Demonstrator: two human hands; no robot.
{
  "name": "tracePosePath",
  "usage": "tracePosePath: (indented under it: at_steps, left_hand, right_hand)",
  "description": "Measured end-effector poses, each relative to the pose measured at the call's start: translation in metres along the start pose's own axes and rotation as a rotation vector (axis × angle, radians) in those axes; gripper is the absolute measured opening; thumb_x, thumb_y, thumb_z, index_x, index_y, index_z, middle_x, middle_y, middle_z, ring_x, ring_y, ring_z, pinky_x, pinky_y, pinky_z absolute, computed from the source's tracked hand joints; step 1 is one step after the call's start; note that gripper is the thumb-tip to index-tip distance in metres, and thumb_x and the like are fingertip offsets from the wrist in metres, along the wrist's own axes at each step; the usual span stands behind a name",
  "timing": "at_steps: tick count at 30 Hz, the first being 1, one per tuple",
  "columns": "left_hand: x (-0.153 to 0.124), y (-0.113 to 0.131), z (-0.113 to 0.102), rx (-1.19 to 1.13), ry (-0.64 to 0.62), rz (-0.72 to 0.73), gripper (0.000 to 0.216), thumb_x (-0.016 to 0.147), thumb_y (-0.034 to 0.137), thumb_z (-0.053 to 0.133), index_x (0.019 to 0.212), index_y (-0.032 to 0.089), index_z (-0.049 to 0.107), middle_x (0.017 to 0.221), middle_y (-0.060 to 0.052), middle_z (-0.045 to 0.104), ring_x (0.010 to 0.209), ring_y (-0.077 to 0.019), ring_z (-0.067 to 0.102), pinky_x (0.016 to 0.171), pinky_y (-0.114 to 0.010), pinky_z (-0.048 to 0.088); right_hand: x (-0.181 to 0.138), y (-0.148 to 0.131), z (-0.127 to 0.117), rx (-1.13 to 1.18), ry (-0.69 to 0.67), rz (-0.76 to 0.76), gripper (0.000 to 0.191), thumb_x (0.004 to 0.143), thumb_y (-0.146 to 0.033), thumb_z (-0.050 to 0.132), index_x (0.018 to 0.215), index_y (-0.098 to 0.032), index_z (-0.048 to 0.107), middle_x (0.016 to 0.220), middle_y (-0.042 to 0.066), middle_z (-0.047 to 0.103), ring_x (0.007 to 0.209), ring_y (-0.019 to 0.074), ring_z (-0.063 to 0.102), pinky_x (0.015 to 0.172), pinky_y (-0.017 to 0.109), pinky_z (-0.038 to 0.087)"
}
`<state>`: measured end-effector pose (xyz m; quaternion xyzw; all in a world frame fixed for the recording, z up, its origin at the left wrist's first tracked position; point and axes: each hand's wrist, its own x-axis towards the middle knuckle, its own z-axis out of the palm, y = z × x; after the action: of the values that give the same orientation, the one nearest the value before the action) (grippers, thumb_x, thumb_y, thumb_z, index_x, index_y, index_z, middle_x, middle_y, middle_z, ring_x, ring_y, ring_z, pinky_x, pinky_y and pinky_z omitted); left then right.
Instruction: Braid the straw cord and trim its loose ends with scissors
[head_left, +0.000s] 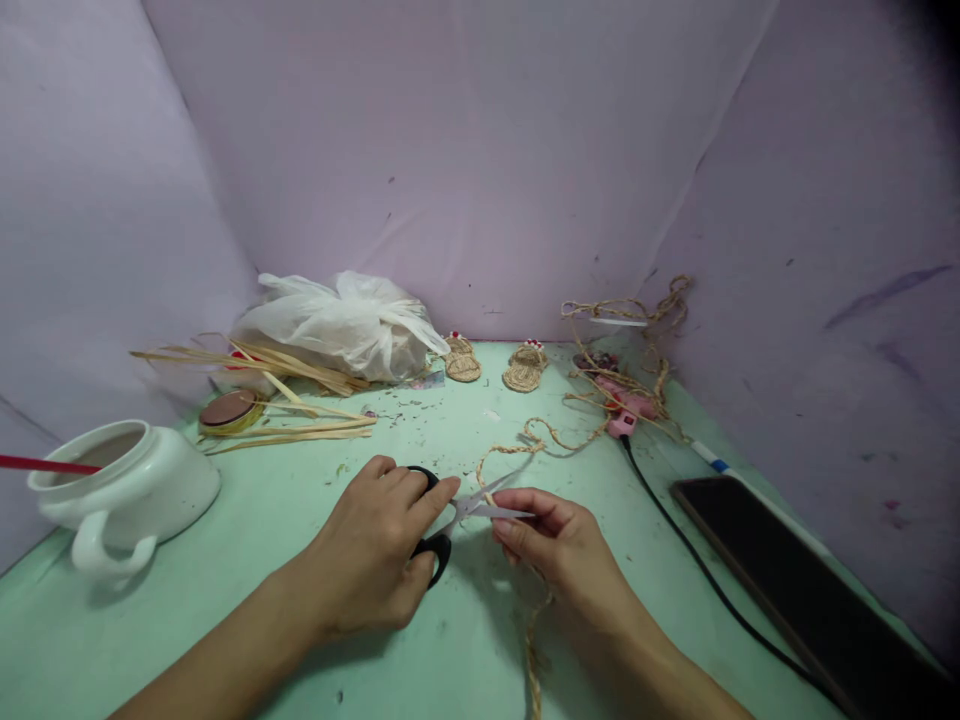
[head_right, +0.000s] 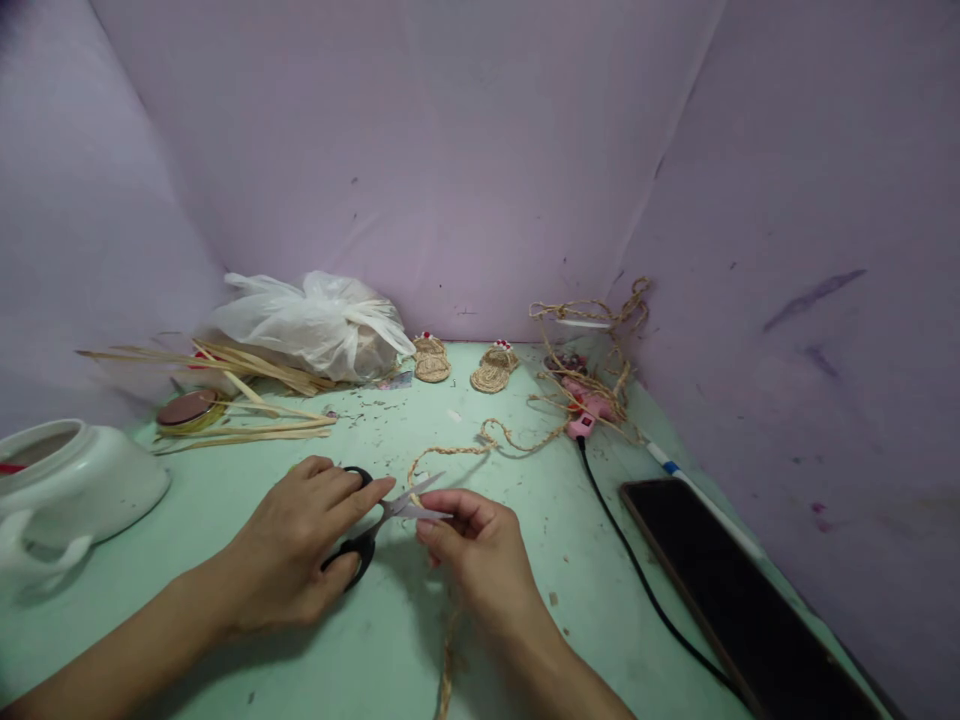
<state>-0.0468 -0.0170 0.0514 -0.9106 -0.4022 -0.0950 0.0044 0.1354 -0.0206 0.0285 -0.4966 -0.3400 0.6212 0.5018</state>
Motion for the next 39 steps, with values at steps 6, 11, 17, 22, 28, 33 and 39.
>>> tracePosePath:
  at_steps: [6,11,17,22,28,33,39]
  left_hand:
    - [0.0,-0.003,0.005,-0.037,-0.04,0.022,0.057,0.065,0.012,0.044,0.122,0.016,0.04,0.082,-0.007,0.055,0.074,-0.02,0.048,0.072,-0.038,0.034]
    - [0.001,-0.003,0.002,0.015,-0.103,0.025,0.055,0.066,0.008,0.04,0.121,0.013,0.04,0.079,-0.007,0.054,0.072,-0.0199,0.048,0.07,-0.038,0.034]
    - [0.003,-0.001,0.001,0.035,-0.173,0.007,0.055,0.064,0.006,0.041,0.119,0.013,0.041,0.079,-0.007,0.056,0.069,-0.0209,0.05,0.069,-0.038,0.035]
    - [0.002,-0.003,0.005,0.031,-0.177,-0.001,0.055,0.062,0.005,0.041,0.116,0.016,0.041,0.079,-0.006,0.058,0.069,-0.0204,0.051,0.069,-0.036,0.036]
    - [0.002,-0.003,0.006,-0.108,-0.188,-0.006,0.046,0.065,0.004,0.04,0.107,0.02,0.046,0.07,-0.001,0.061,0.063,-0.0185,0.055,0.063,-0.03,0.036]
    - [0.002,-0.013,-0.004,-0.253,-0.014,-0.229,0.035,0.072,0.014,0.04,0.103,0.025,0.051,0.078,0.002,0.064,0.071,-0.0156,0.058,0.063,-0.024,0.038]
    - [0.002,-0.047,-0.008,0.206,-0.201,-0.753,0.029,0.073,0.024,0.038,0.098,0.02,0.053,0.079,-0.009,0.064,0.073,-0.0279,0.059,0.052,-0.03,0.035]
  right_hand:
    - [0.001,0.005,-0.003,-0.027,-0.017,-0.071,0.016,0.049,-0.019,0.072,0.063,-0.014,0.068,0.047,-0.002,0.057,0.04,0.0067,0.042,0.04,0.02,0.035]
    - [-0.001,0.004,-0.002,-0.06,-0.028,-0.061,0.012,0.051,-0.017,0.07,0.061,-0.014,0.067,0.046,-0.003,0.056,0.039,0.0064,0.042,0.04,0.02,0.033]
    - [-0.003,0.003,0.002,-0.041,-0.018,-0.03,0.012,0.05,-0.017,0.07,0.06,-0.014,0.066,0.045,-0.003,0.055,0.04,0.0062,0.042,0.041,0.02,0.033]
    - [-0.004,0.003,0.003,-0.046,-0.011,-0.025,0.012,0.05,-0.018,0.07,0.061,-0.014,0.066,0.044,-0.003,0.054,0.04,0.0064,0.041,0.041,0.02,0.033]
    - [0.0,0.01,-0.001,-0.013,-0.04,-0.07,0.016,0.054,-0.023,0.071,0.065,-0.012,0.067,0.048,-0.002,0.056,0.042,0.0067,0.042,0.042,0.02,0.035]
    - [0.001,0.01,-0.001,0.1,0.016,0.034,0.021,0.049,-0.021,0.075,0.066,-0.012,0.066,0.051,-0.001,0.058,0.043,0.0066,0.046,0.042,0.019,0.037]
    - [-0.002,0.011,0.003,0.194,0.022,0.131,0.023,0.05,-0.019,0.075,0.07,-0.011,0.066,0.053,0.001,0.059,0.046,0.0077,0.051,0.046,0.018,0.043]
